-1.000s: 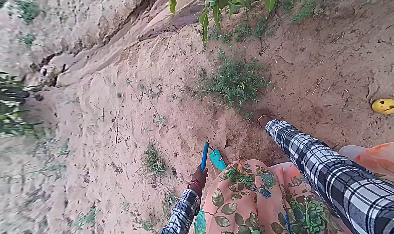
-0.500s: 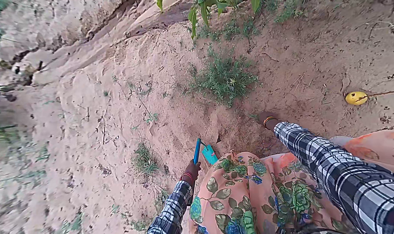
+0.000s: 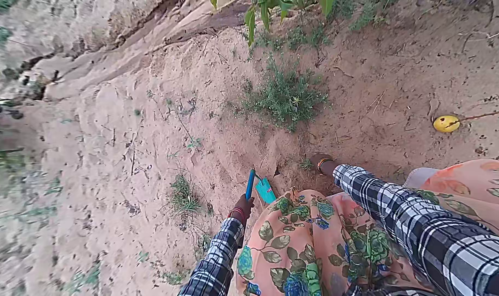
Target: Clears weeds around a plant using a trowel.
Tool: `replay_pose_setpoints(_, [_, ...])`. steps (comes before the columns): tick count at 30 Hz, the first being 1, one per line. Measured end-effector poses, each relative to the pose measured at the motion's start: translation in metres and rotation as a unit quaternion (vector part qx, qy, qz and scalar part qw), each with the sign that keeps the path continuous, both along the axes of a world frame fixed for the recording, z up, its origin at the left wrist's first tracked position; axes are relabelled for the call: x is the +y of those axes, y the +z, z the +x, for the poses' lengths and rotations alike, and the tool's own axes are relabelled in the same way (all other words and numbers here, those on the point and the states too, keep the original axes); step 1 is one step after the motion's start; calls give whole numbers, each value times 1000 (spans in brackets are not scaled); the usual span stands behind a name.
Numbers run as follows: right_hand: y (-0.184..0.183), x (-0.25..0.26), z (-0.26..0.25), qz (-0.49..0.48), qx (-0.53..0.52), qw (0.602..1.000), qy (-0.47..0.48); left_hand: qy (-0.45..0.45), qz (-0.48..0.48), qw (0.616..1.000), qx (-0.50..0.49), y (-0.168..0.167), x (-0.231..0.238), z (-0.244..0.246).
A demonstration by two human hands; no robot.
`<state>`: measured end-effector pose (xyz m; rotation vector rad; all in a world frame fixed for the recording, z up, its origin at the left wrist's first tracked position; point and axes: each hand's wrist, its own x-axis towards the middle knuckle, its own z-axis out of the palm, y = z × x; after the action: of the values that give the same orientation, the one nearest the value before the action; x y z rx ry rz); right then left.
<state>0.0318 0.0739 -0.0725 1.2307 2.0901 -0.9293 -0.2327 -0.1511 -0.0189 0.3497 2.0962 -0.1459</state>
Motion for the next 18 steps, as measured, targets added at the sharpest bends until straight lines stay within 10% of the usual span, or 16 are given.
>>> replay_pose_setpoints(6, [-30,70,63,123,-63,961,-240,-4,-3,1000,-1,0,0,1])
replay_pose_setpoints(15, [-39,-77,30,-33,41,991,120,13,98,995,22,14,-40,34])
replay_pose_setpoints(18, [-31,-73,76,1,-7,1000,20,66,113,991,9,61,-59,70])
